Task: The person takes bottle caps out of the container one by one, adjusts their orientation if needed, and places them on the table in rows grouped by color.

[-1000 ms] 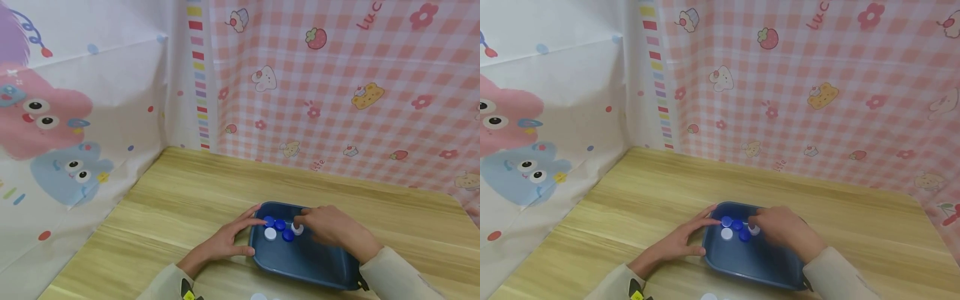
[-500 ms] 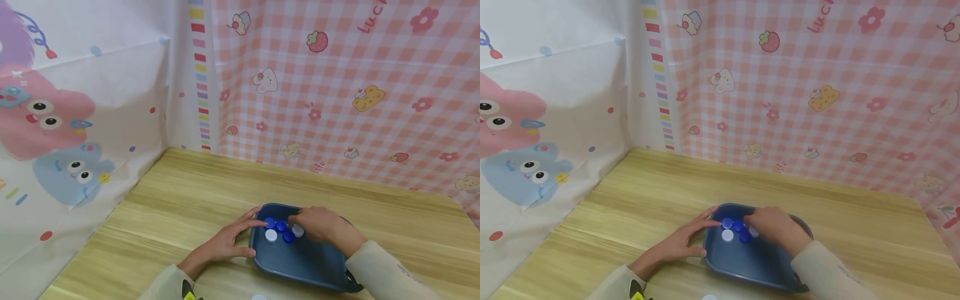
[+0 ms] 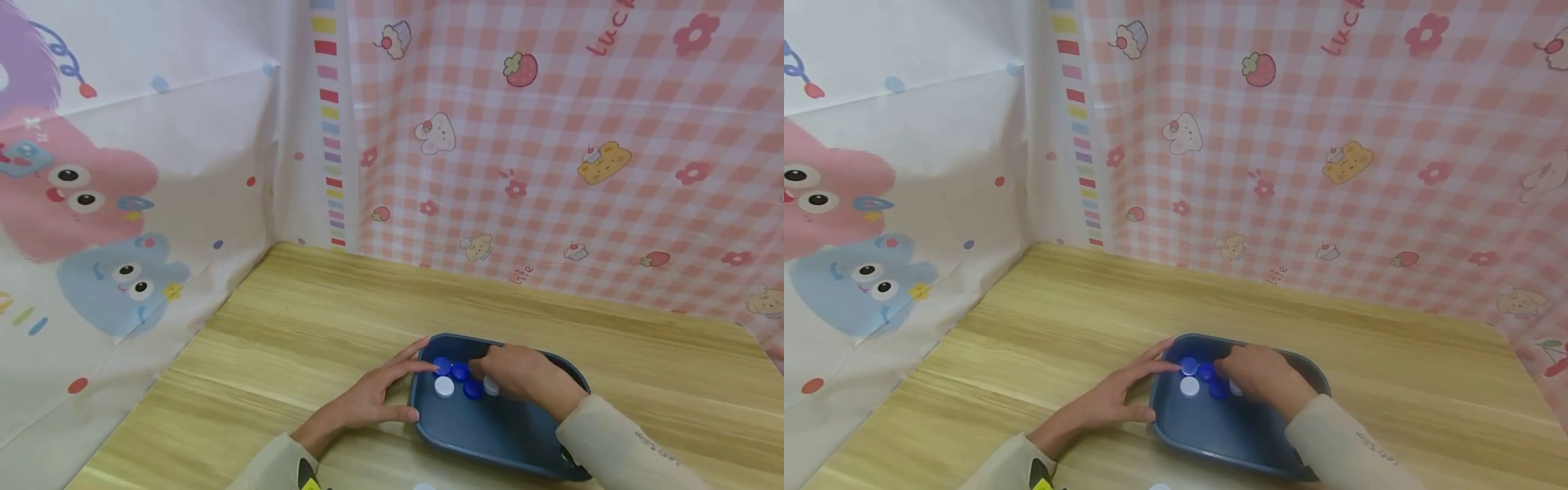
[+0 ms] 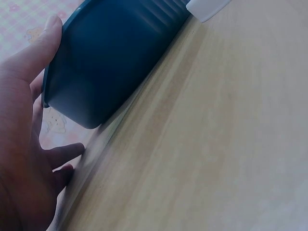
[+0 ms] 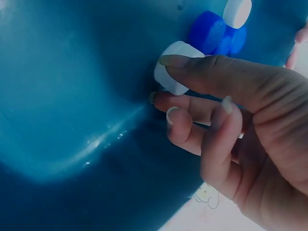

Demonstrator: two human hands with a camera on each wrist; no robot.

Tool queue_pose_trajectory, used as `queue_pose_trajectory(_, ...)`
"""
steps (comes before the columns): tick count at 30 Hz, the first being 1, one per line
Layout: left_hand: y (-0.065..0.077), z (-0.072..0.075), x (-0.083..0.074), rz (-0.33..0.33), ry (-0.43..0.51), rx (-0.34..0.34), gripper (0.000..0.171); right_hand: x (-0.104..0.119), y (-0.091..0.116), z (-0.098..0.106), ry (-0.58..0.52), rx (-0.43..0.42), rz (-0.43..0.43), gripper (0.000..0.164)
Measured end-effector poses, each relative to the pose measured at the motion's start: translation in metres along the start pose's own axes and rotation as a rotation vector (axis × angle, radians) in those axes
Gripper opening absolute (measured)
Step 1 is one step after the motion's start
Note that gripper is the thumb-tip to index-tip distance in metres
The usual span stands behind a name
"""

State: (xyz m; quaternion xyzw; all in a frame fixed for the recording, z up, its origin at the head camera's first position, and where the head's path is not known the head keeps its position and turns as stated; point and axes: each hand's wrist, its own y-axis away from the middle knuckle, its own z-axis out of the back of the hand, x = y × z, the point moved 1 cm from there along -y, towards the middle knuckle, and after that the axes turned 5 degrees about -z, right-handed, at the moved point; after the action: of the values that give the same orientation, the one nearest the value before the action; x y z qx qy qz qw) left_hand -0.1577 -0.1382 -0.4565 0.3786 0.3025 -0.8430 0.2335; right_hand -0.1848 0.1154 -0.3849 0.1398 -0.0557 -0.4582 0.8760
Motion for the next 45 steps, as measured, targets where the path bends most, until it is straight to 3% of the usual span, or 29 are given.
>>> queue_pose_trajectory(12, 0.0, -0.002, 0.002, 0.01, 0.004, -0.003, 0.067, 0.0, 0.002, 0.0, -0.03, 0.01, -0.002, 0.023)
queue_pose_trajectory(18, 0.0, -0.001, 0.004, 0.005, 0.013, -0.012, 0.067, 0.0, 0.006, 0.006, -0.066, -0.001, 0.023, 0.026)
queue_pose_trajectory(31, 0.0, -0.002, 0.006, 0.009, 0.018, -0.005, 0.066, -0.002, 0.015, 0.023, -0.084, 0.002, -0.013, 0.024)
queue_pose_trajectory(39, 0.001, -0.002, 0.007, 0.007, -0.004, -0.012, 0.068, -0.008, 0.034, 0.034, -0.015, -0.075, 0.005, 0.031)
queue_pose_trajectory(45, 0.0, -0.002, 0.005, 0.022, 0.009, -0.009, 0.066, -0.008, 0.051, 0.037, -0.008, -0.139, 0.076, 0.034)
